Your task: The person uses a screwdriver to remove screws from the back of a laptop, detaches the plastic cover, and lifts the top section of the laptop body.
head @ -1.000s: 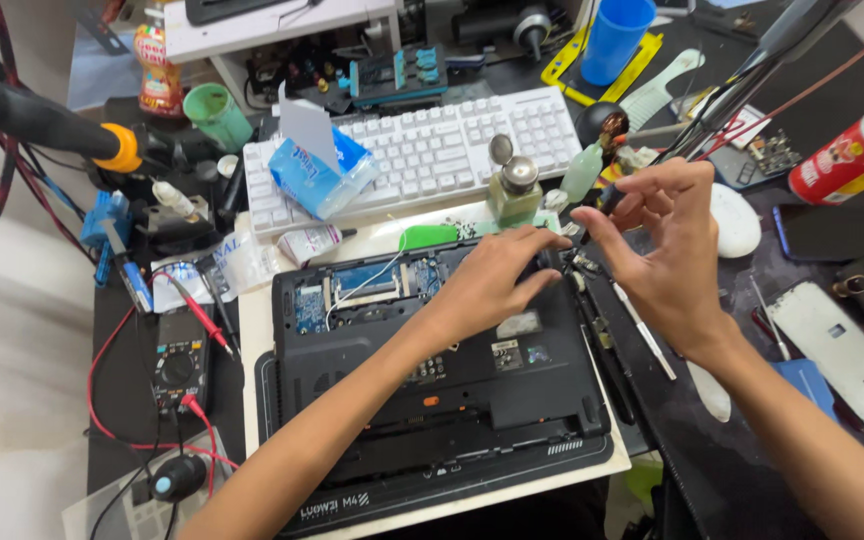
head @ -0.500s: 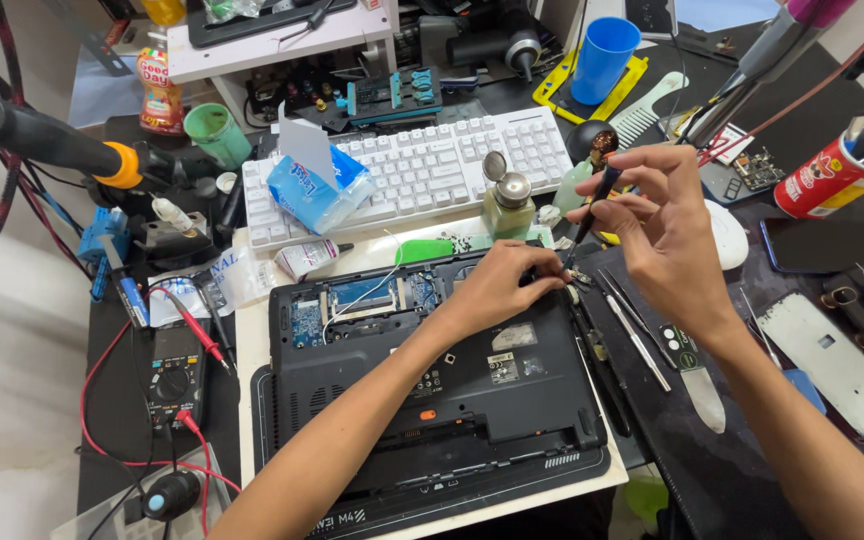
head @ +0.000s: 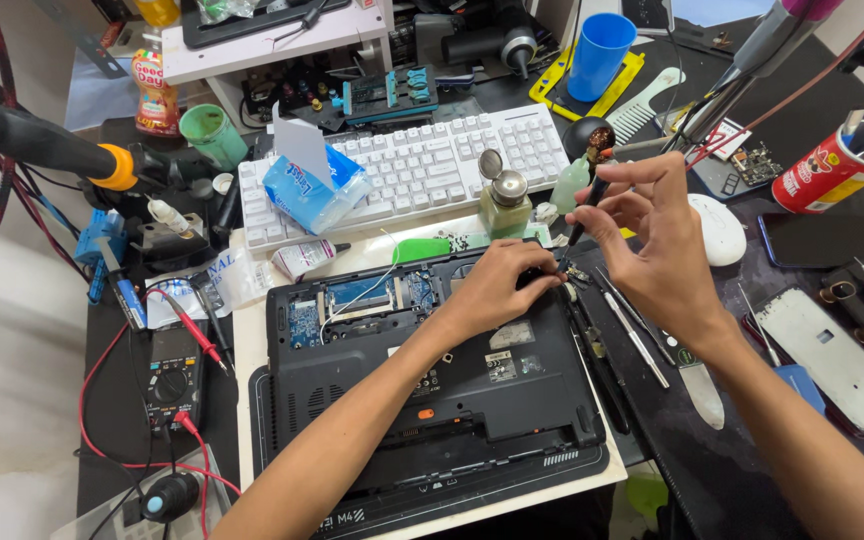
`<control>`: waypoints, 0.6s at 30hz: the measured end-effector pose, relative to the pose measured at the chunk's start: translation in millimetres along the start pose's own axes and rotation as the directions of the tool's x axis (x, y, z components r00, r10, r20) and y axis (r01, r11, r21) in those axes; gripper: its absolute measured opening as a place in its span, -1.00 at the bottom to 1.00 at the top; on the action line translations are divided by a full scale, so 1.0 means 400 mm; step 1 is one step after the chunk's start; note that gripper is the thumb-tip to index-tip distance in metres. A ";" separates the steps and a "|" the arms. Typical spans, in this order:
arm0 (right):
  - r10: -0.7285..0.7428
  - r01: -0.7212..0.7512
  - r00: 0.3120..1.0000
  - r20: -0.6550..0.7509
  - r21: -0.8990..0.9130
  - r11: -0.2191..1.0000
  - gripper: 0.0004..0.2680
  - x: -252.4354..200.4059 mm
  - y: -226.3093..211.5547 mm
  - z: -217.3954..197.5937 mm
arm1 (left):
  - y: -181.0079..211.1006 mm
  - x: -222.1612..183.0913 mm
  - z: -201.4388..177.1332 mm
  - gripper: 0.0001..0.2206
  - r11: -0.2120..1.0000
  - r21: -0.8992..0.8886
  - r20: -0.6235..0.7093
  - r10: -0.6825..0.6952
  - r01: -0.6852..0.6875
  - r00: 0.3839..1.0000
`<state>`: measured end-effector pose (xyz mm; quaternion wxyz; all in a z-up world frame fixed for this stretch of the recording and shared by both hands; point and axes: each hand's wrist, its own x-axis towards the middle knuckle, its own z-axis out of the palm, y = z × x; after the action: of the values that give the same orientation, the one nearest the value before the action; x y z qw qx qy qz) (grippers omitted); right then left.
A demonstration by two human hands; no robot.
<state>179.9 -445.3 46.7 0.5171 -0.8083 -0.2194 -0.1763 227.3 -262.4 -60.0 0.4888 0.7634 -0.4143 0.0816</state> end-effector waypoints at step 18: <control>-0.061 0.062 0.985 0.159 0.002 0.998 -0.70 0.060 0.001 -0.055 | 0.018 -0.002 -0.009 -0.86 1.000 0.009 0.012 -0.003 0.003 1.000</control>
<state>199.0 -461.4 67.6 0.4913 -0.8133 -0.2845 -0.1276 222.7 -260.4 -53.9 0.4831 0.7665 -0.4158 0.0781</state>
